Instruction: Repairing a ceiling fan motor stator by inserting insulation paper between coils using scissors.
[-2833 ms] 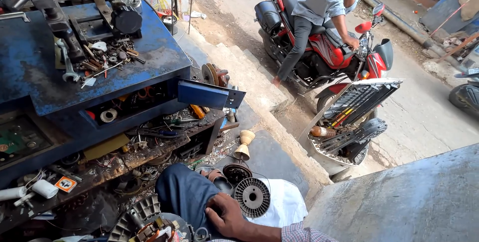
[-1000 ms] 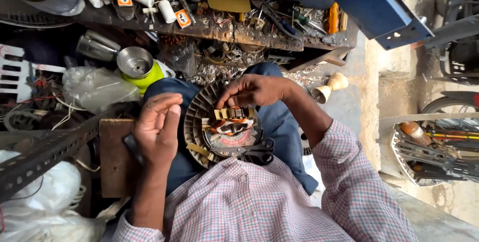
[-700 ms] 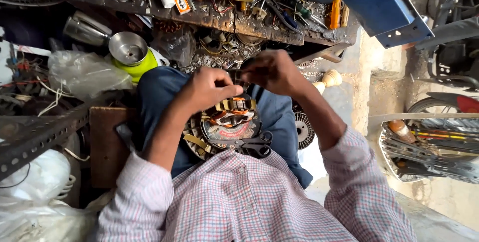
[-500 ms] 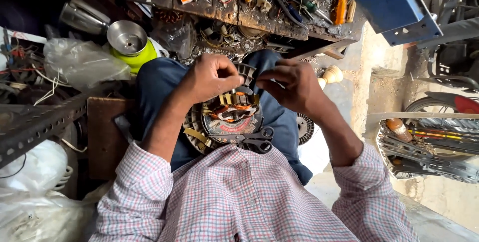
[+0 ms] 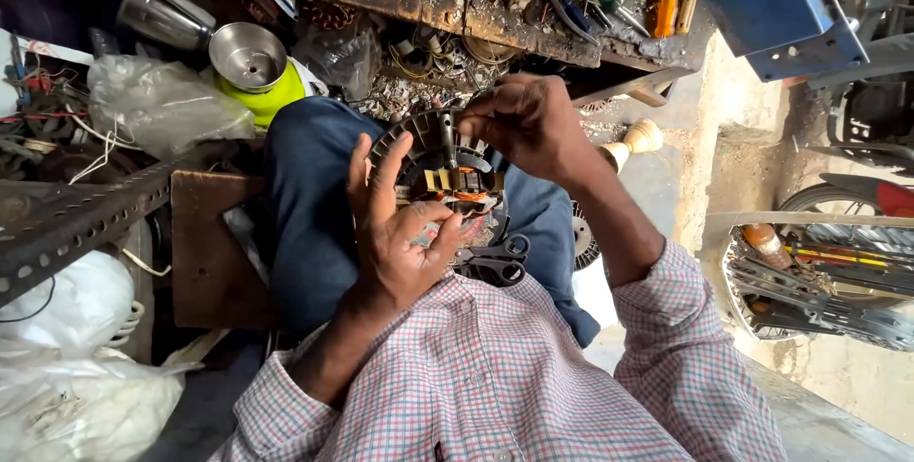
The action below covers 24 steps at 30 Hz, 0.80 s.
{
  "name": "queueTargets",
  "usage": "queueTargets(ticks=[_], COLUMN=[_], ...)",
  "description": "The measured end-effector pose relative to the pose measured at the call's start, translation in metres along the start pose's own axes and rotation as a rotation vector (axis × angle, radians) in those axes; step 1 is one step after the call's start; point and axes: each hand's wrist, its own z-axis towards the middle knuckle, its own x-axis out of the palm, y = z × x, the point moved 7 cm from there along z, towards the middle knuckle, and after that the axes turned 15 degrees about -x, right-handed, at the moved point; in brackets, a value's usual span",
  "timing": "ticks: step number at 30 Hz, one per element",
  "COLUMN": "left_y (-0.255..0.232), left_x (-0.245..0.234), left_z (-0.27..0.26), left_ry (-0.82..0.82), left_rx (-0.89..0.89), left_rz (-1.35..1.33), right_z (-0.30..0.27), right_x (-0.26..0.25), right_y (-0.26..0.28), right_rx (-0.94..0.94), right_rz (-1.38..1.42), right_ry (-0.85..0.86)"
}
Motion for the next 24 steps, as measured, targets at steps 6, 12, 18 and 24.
queueTargets(ticks=[6, 12, 18, 24], left_y=[0.005, 0.026, 0.005, -0.015], left_x=[0.001, 0.003, 0.003, 0.006], left_z=[0.003, 0.021, 0.039, 0.038], left_ry=[0.012, 0.211, 0.240, 0.243], left_rx=[0.022, -0.135, 0.017, 0.023], left_rz=[-0.009, -0.287, -0.175, -0.024], right_z=[-0.035, -0.083, -0.082, -0.030], right_x=[0.024, 0.035, 0.032, -0.016], right_y=[-0.059, -0.090, -0.073, 0.006], right_rx=[0.398, 0.541, 0.555, 0.176], right_rz=[0.152, 0.321, 0.706, 0.483], right_ry=[0.020, -0.213, -0.496, -0.369])
